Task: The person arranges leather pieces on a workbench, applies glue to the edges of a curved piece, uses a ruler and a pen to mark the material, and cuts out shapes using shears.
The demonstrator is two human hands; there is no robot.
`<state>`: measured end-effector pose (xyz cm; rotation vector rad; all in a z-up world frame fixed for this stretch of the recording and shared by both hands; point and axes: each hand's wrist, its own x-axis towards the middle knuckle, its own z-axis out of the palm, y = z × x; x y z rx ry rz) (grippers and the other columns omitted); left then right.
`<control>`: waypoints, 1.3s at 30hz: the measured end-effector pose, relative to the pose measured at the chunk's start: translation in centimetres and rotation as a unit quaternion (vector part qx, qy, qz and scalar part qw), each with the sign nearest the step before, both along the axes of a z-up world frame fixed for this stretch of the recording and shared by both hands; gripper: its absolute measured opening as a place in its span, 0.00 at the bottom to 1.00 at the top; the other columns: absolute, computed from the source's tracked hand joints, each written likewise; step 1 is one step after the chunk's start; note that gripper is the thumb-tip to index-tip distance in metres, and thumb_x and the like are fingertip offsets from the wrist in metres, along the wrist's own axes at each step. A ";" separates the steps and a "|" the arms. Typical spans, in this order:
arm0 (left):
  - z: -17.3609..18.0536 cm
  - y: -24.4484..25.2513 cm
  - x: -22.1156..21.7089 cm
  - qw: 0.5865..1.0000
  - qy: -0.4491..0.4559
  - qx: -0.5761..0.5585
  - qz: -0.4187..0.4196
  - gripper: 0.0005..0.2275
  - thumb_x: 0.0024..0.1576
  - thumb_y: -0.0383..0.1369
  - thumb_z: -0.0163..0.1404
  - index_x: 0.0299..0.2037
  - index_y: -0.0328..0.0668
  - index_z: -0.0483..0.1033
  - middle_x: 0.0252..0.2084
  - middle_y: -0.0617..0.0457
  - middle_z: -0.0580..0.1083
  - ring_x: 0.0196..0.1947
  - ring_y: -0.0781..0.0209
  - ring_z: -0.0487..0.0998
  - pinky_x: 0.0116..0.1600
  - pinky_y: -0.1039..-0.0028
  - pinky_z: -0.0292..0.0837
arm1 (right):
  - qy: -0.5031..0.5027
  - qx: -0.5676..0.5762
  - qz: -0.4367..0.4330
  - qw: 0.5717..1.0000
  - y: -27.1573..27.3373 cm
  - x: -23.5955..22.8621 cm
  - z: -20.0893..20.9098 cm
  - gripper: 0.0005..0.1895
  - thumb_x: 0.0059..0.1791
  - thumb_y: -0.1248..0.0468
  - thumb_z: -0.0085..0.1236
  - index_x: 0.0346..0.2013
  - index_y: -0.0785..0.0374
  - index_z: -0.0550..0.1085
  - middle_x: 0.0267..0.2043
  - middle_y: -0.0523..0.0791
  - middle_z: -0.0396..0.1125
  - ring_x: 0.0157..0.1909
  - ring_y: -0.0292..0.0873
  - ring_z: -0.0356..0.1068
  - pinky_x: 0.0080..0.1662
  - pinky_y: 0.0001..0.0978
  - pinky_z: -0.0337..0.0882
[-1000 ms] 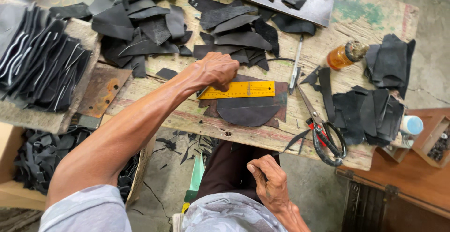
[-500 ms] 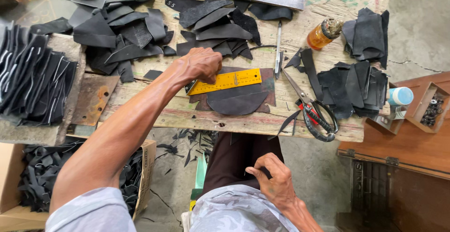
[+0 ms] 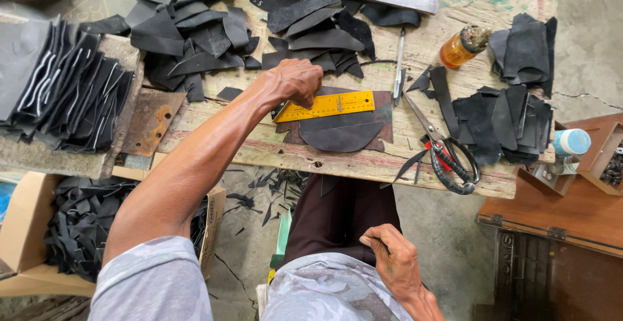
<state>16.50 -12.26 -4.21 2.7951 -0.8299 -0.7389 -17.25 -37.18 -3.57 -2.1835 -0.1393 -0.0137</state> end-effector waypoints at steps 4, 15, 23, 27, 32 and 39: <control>-0.5 -0.1 -0.1 1.000 -0.007 -0.011 -0.004 0.07 0.40 0.29 0.58 0.16 0.43 0.71 0.18 0.52 0.71 0.20 0.56 0.71 0.28 0.61 0.65 | 0.030 0.026 0.021 0.999 0.4 0.6 0.0 0.04 0.49 0.73 0.57 0.38 0.69 0.77 0.24 0.45 0.67 0.26 0.38 0.70 0.29 0.29 0.71; -0.8 -0.3 0.1 1.000 0.002 0.014 0.006 0.07 0.40 0.25 0.56 0.16 0.44 0.69 0.18 0.55 0.68 0.19 0.60 0.66 0.25 0.63 0.61 | 0.067 0.011 0.002 0.998 0.4 1.3 -0.3 0.06 0.52 0.66 0.55 0.32 0.66 0.73 0.24 0.44 0.65 0.23 0.38 0.61 0.27 0.32 0.63; -0.1 0.1 -0.5 0.999 -0.021 -0.026 -0.002 0.07 0.39 0.27 0.59 0.17 0.42 0.72 0.19 0.50 0.71 0.20 0.55 0.70 0.26 0.61 0.64 | -0.016 0.019 0.022 0.999 1.0 2.2 0.3 0.05 0.48 0.69 0.60 0.33 0.67 0.72 0.27 0.45 0.65 0.26 0.40 0.66 0.30 0.33 0.67; 0.3 -0.2 -0.5 1.000 0.001 0.006 0.019 0.04 0.41 0.27 0.58 0.21 0.39 0.76 0.22 0.46 0.75 0.22 0.52 0.75 0.28 0.60 0.68 | -0.049 0.010 0.036 0.998 1.2 3.0 1.0 0.06 0.46 0.69 0.62 0.32 0.67 0.72 0.27 0.46 0.67 0.28 0.42 0.68 0.32 0.33 0.69; -0.1 0.7 -0.6 0.998 -0.054 -0.043 -0.007 0.06 0.38 0.29 0.59 0.24 0.38 0.78 0.25 0.42 0.76 0.26 0.43 0.78 0.29 0.57 0.71 | -0.047 -0.005 0.020 0.999 0.5 4.3 1.4 0.05 0.47 0.72 0.58 0.38 0.67 0.77 0.26 0.47 0.68 0.27 0.44 0.68 0.31 0.34 0.68; 0.5 0.4 -0.7 1.000 -0.024 -0.015 -0.002 0.04 0.38 0.28 0.58 0.21 0.38 0.78 0.23 0.42 0.75 0.26 0.41 0.77 0.30 0.56 0.70 | -0.170 -0.057 -0.001 0.984 -2.7 8.7 3.3 0.05 0.50 0.68 0.60 0.40 0.65 0.73 0.35 0.48 0.71 0.37 0.46 0.73 0.40 0.35 0.72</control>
